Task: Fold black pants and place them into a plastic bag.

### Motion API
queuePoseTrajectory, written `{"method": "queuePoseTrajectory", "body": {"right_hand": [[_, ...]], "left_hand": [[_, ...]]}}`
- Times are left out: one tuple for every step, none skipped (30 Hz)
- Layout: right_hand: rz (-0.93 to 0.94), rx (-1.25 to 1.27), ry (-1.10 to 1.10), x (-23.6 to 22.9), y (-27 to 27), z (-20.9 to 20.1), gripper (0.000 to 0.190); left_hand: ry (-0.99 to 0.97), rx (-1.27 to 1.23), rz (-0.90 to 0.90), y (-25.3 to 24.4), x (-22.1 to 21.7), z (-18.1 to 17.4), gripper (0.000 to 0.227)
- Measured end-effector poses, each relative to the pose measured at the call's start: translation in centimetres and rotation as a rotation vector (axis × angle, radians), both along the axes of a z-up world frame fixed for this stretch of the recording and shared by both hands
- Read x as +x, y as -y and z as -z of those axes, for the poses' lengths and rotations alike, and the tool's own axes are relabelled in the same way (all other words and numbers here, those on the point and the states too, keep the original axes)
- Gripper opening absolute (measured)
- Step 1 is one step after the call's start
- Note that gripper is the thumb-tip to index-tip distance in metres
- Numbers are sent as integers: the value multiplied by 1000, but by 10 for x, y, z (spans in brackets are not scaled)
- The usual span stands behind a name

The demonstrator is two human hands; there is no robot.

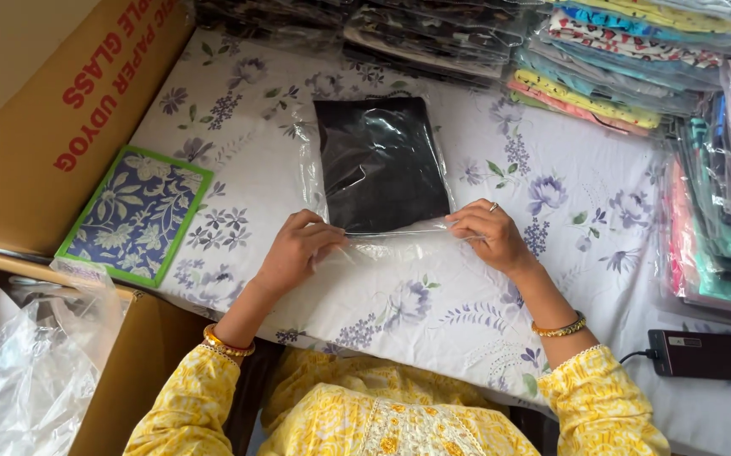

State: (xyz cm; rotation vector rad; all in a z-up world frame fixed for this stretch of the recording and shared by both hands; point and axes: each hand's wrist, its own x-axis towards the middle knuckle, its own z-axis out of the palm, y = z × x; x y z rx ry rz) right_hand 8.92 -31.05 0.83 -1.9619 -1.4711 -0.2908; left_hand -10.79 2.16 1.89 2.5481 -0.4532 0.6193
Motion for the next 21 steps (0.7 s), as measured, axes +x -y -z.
{"method": "queuePoseTrajectory", "body": {"right_hand": [[3, 33, -145, 5, 2, 9, 7], [0, 32, -145, 8, 1, 14, 7], [24, 13, -258, 10, 1, 19, 8], [48, -5, -371, 12, 0, 24, 10], [46, -6, -373, 17, -4, 27, 10], [81, -31, -492, 21, -7, 30, 14], [116, -57, -611, 25, -11, 33, 21], [116, -56, -612, 28, -16, 35, 21], [126, -31, -761, 31, -20, 37, 20], [135, -5, -911, 33, -25, 38, 21], [135, -3, -912, 31, -29, 36, 21], [173, 10, -909, 29, -33, 33, 20], [211, 22, -905, 27, -36, 30, 21], [211, 21, -906, 24, -39, 24, 21], [270, 1, -860, 20, -42, 18, 21], [331, -19, -814, 17, -43, 12, 24], [333, -20, -816, 15, -44, 12, 24], [364, -27, -790, 14, -44, 11, 28], [395, -34, -764, 13, -44, 10, 34], [396, -33, -763, 13, -44, 13, 34], [403, -15, -739, 12, -43, 15, 36]], "left_hand": [[-49, -137, -38, 0, -1, -1, 21], [-49, -138, -41, -1, -2, 3, 21], [-105, -231, -84, -2, -2, 7, 23], [-163, -325, -127, -3, -4, 11, 25], [-164, -325, -130, -3, -3, 15, 25], [-207, -483, -208, -3, -3, 18, 22], [-250, -641, -288, -3, -2, 22, 19], [-250, -640, -287, -3, -1, 21, 19], [-95, -496, -306, -4, -1, 20, 11], [58, -350, -322, -4, 0, 19, 13], [57, -347, -322, -5, 0, 21, 13], [9, -407, -358, -5, 0, 24, 10], [-40, -467, -394, -6, 0, 27, 7], [-41, -467, -395, -5, 0, 20, 7], [-193, -578, -453, -4, 1, 13, 17], [-349, -687, -506, -2, 2, 7, 28], [-351, -687, -506, -2, 3, 5, 28], [-364, -634, -513, -2, 5, 4, 37], [-376, -580, -520, -2, 7, 2, 47], [-375, -579, -518, -2, 9, 4, 47], [-305, -520, -520, -2, 11, 6, 55]]}}
